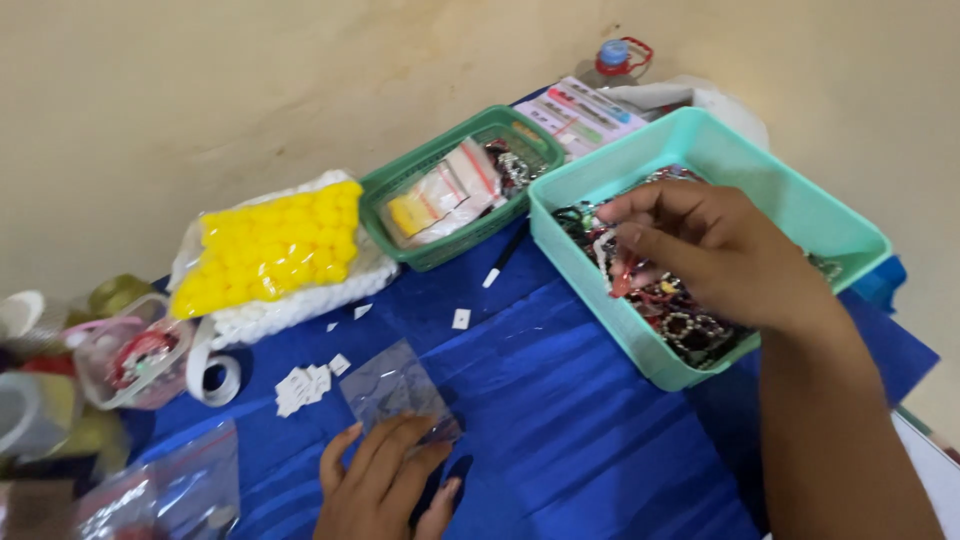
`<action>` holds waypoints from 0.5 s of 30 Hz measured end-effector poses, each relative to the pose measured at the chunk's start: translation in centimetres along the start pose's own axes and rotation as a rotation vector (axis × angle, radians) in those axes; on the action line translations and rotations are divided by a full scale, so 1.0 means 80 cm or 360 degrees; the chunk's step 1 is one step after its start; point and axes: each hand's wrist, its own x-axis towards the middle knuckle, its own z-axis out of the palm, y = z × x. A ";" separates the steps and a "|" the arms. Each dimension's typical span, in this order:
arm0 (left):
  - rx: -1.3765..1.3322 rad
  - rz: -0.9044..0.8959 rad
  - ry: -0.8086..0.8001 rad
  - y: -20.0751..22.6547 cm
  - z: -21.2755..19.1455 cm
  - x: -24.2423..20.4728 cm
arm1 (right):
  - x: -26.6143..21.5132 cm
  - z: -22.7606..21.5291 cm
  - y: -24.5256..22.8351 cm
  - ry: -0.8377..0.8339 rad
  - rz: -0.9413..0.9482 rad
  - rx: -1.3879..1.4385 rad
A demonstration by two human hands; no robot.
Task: Packing various bracelets into small plastic bags.
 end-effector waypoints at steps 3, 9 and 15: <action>-0.0099 -0.0203 -0.0095 0.013 -0.028 0.021 | -0.013 0.046 -0.011 -0.0128 -0.0086 0.0169; -0.0389 -0.0385 -0.0309 0.006 -0.062 0.028 | -0.015 0.160 0.039 -0.0566 -0.0026 0.0426; -0.0354 -0.0306 -0.0237 -0.003 -0.069 0.019 | -0.001 0.205 0.081 -0.0444 -0.0238 0.0009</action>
